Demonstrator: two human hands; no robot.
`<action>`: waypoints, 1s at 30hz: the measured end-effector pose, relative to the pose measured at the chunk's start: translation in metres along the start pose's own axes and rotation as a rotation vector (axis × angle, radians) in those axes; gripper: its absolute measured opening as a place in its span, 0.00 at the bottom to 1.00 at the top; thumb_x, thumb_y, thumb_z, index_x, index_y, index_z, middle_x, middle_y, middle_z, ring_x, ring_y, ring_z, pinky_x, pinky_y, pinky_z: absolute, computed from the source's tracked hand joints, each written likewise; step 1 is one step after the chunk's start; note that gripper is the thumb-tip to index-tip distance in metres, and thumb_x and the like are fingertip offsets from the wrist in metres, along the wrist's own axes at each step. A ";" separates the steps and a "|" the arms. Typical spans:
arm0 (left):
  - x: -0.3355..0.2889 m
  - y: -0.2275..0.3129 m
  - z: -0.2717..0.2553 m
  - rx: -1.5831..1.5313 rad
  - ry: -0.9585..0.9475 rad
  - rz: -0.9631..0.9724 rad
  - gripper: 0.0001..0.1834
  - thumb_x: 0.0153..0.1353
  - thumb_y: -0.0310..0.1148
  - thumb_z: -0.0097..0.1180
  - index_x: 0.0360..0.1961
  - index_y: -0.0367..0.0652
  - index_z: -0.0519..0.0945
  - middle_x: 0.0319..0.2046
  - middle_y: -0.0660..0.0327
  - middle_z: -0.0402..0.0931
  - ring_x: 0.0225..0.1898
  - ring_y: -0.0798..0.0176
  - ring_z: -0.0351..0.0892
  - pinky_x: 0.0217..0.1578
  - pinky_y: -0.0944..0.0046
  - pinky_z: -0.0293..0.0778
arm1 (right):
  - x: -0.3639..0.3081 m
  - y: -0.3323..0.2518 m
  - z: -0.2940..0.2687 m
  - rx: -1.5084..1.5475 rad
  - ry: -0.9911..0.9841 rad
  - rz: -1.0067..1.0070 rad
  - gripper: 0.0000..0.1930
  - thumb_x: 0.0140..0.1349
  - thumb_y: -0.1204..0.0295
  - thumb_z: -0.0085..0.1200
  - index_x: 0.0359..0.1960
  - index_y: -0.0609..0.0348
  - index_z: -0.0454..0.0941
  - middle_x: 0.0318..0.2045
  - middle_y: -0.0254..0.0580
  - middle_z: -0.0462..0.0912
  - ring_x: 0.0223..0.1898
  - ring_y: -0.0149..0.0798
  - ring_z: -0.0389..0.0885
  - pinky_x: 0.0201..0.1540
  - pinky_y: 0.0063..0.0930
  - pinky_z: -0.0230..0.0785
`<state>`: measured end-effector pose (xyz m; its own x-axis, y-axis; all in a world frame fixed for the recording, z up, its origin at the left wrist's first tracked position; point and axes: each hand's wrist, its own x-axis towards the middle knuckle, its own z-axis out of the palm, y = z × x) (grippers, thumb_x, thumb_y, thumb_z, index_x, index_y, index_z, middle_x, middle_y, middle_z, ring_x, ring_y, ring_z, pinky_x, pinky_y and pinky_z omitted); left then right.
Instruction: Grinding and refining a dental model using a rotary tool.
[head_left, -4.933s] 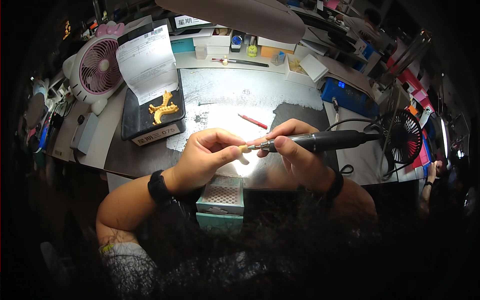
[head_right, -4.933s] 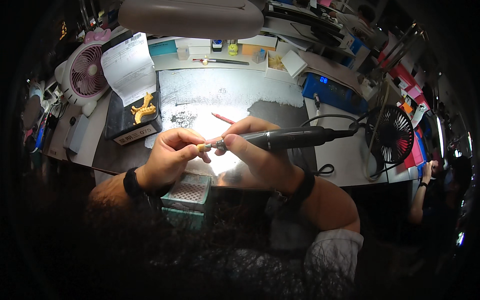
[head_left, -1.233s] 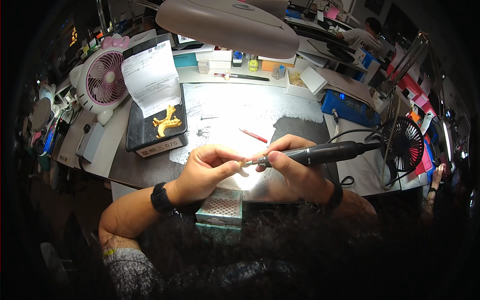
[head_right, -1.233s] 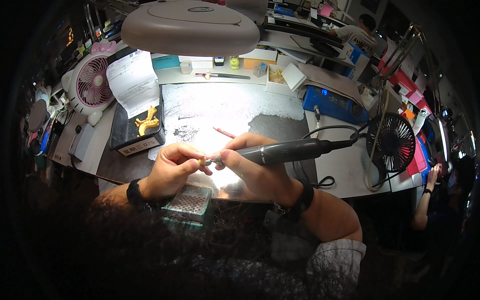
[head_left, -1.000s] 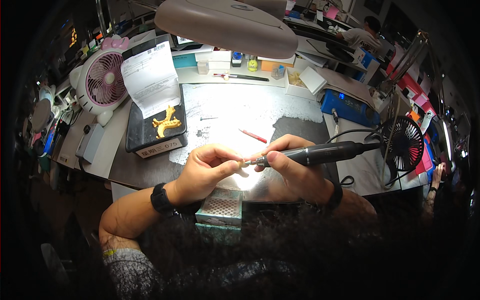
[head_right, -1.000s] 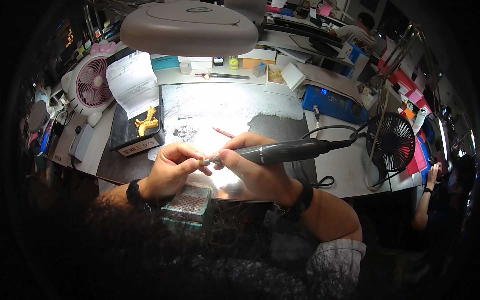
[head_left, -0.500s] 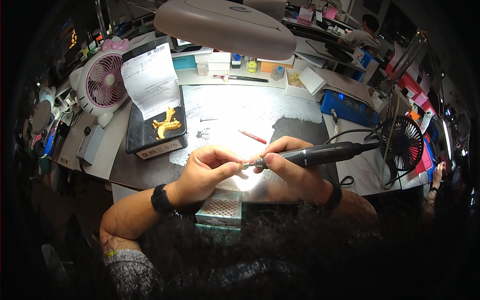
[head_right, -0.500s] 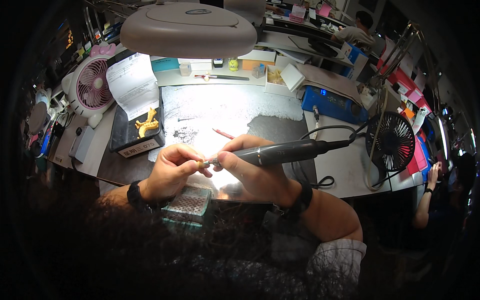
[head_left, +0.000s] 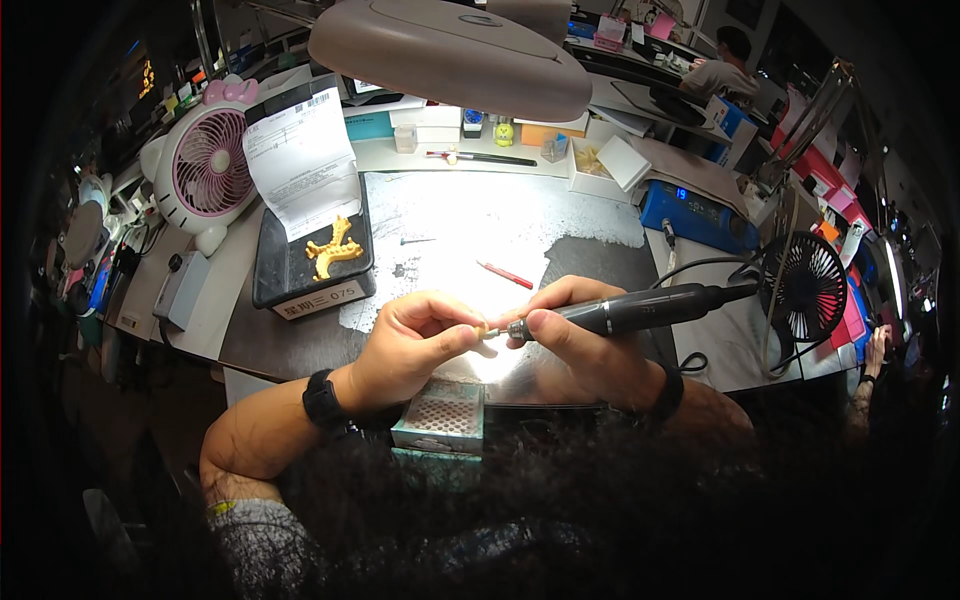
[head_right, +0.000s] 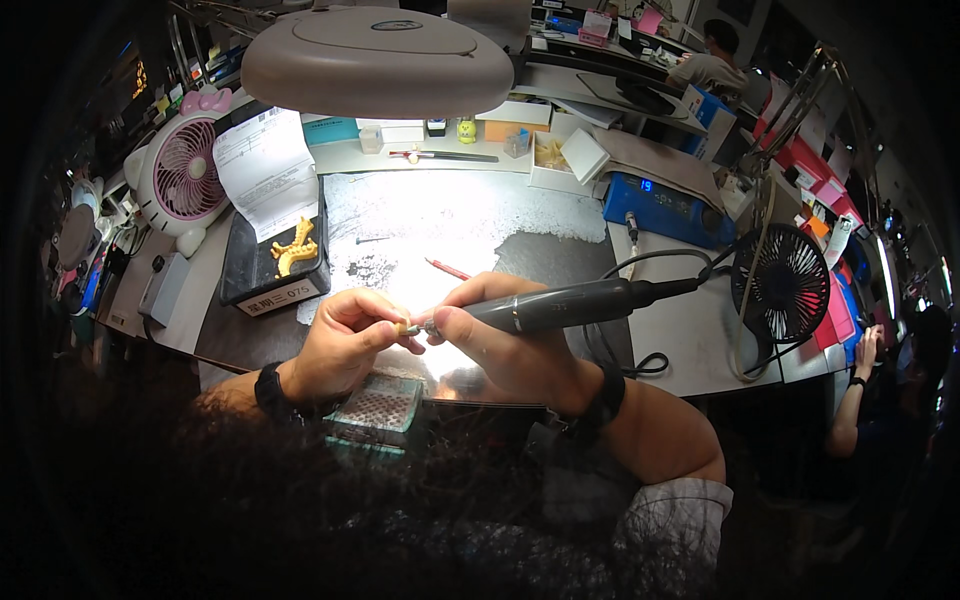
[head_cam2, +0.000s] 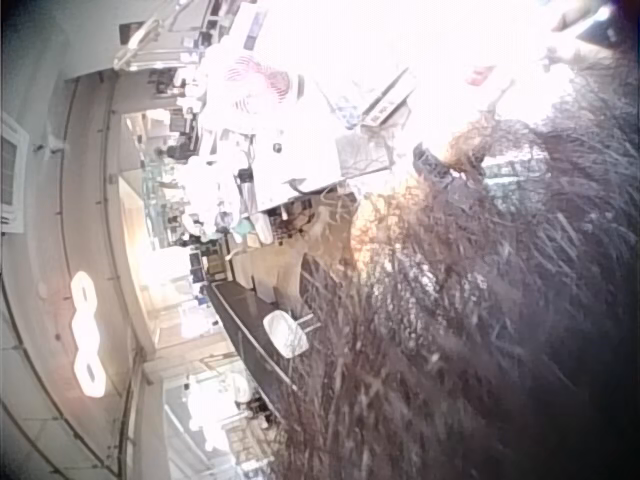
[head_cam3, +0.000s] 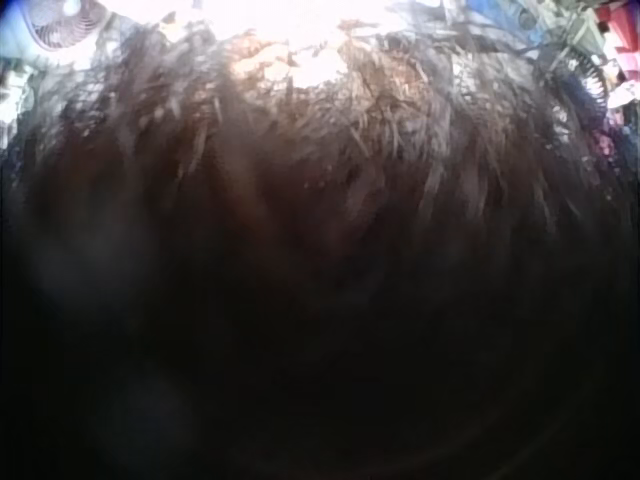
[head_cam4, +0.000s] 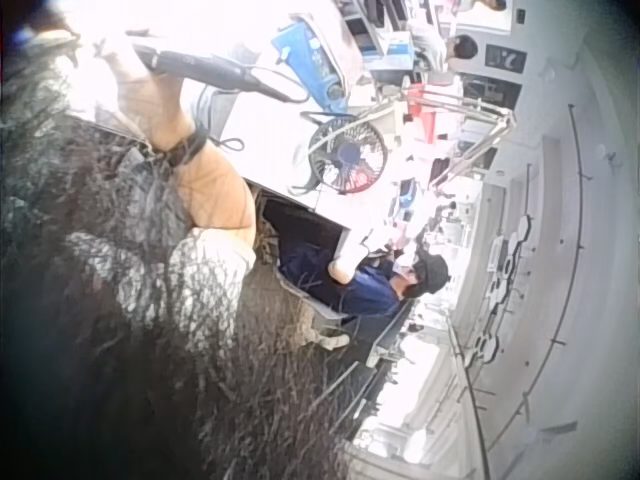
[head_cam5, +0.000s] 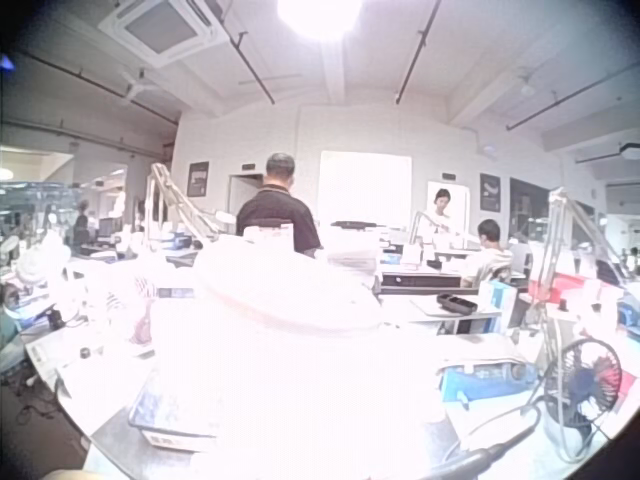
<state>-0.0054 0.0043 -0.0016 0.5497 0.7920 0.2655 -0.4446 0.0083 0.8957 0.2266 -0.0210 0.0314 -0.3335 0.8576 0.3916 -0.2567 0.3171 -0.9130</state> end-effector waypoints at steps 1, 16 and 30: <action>0.000 -0.001 -0.001 0.000 0.001 0.000 0.06 0.66 0.23 0.60 0.43 0.34 0.80 0.41 0.56 0.82 0.44 0.62 0.83 0.49 0.60 0.80 | 0.000 -0.001 0.000 -0.006 -0.006 0.005 0.05 0.67 0.76 0.57 0.38 0.67 0.80 0.34 0.41 0.86 0.37 0.26 0.81 0.41 0.21 0.74; 0.001 0.000 -0.001 0.015 -0.018 0.018 0.05 0.67 0.23 0.58 0.42 0.35 0.79 0.41 0.52 0.81 0.45 0.56 0.84 0.49 0.51 0.83 | 0.001 -0.002 0.003 0.027 0.003 -0.013 0.05 0.67 0.76 0.57 0.38 0.67 0.81 0.34 0.41 0.86 0.37 0.26 0.82 0.42 0.21 0.75; 0.001 0.002 0.002 -0.034 -0.028 0.013 0.05 0.66 0.23 0.59 0.42 0.33 0.79 0.42 0.54 0.82 0.45 0.61 0.83 0.49 0.57 0.82 | 0.000 -0.002 0.002 0.107 -0.017 0.009 0.05 0.69 0.78 0.53 0.38 0.69 0.78 0.35 0.45 0.85 0.38 0.31 0.83 0.46 0.28 0.77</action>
<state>-0.0041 0.0037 0.0012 0.5630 0.7750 0.2869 -0.4753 0.0196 0.8796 0.2252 -0.0223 0.0339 -0.3514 0.8531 0.3857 -0.3486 0.2632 -0.8996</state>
